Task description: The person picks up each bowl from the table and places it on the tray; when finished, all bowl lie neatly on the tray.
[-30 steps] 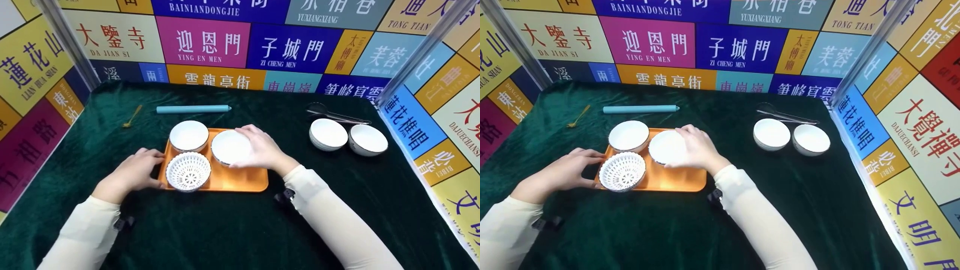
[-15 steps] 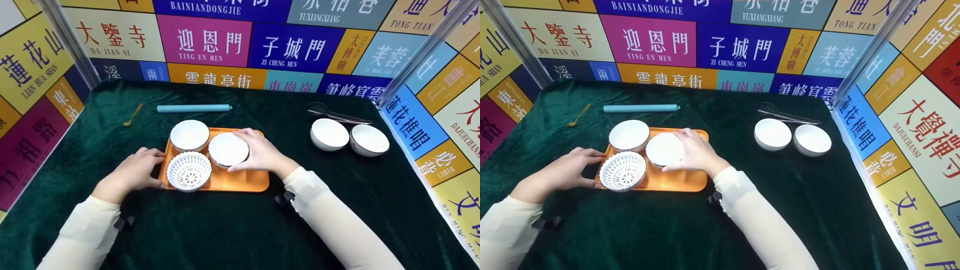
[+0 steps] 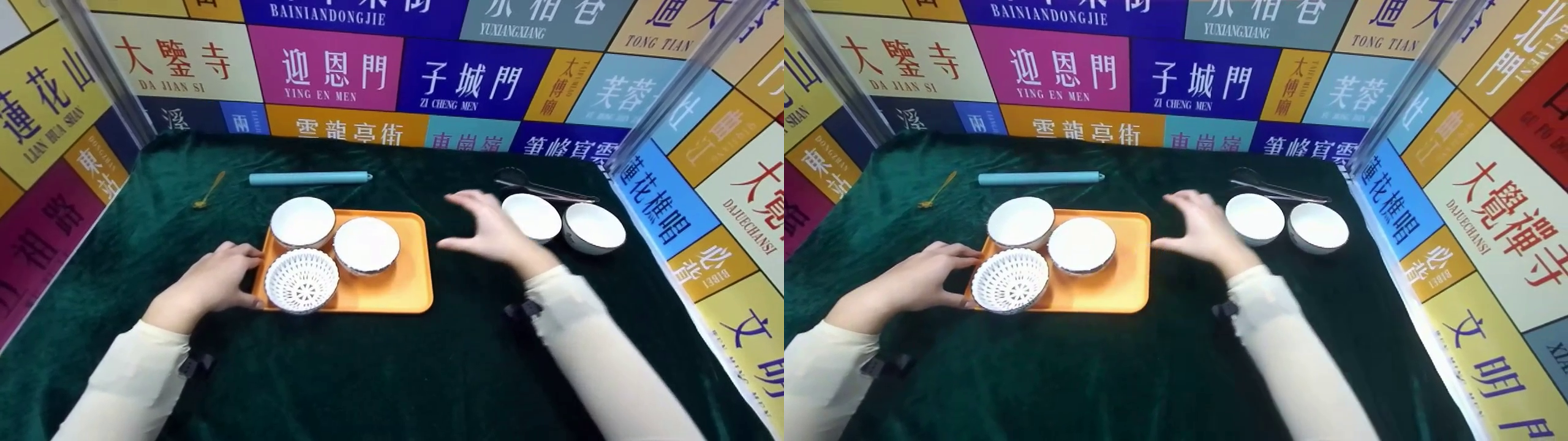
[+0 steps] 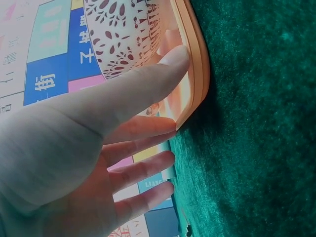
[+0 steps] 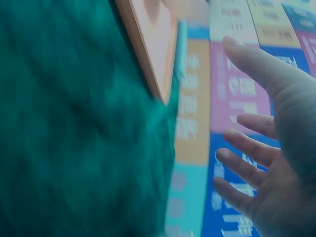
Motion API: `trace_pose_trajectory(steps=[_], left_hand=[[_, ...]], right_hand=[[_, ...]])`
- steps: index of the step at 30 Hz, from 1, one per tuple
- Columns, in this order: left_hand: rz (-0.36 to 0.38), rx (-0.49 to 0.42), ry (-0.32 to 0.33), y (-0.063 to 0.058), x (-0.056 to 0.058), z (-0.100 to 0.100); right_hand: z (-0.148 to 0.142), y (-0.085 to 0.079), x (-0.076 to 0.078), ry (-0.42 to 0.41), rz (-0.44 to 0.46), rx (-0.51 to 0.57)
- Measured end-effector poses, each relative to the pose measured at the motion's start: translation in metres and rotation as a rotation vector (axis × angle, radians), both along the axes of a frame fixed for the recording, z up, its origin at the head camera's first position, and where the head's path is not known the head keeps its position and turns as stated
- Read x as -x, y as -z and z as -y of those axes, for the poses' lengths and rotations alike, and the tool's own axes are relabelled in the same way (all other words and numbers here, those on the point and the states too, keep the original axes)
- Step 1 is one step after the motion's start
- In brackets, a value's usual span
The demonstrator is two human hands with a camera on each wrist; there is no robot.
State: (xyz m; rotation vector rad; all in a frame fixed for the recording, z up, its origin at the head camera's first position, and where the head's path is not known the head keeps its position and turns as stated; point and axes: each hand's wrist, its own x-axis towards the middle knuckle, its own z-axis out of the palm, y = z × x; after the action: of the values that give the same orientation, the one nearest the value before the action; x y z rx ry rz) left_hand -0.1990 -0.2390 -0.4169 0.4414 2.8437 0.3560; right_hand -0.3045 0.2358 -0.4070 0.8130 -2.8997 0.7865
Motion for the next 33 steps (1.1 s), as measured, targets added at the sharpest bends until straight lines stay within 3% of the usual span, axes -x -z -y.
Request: trace_pose_trajectory(steps=[6,13,21,33], left_hand=[[-0.01,-0.017,-0.004,0.004,-0.001,0.002],[0.007,-0.001,-0.022,0.004,-0.004,0.002],[0.008,-0.008,-0.009,0.003,-0.002,0.001],[-0.004,-0.009,0.004,0.0,-0.001,0.001]], right_hand=[[-0.055,-0.015,0.013,0.119,-0.03,-0.037],[-0.098,-0.004,0.017,0.218,-0.025,-0.088],[-0.125,0.004,0.015,0.297,0.005,-0.149],[-0.142,0.008,0.023,0.293,0.063,-0.232]])
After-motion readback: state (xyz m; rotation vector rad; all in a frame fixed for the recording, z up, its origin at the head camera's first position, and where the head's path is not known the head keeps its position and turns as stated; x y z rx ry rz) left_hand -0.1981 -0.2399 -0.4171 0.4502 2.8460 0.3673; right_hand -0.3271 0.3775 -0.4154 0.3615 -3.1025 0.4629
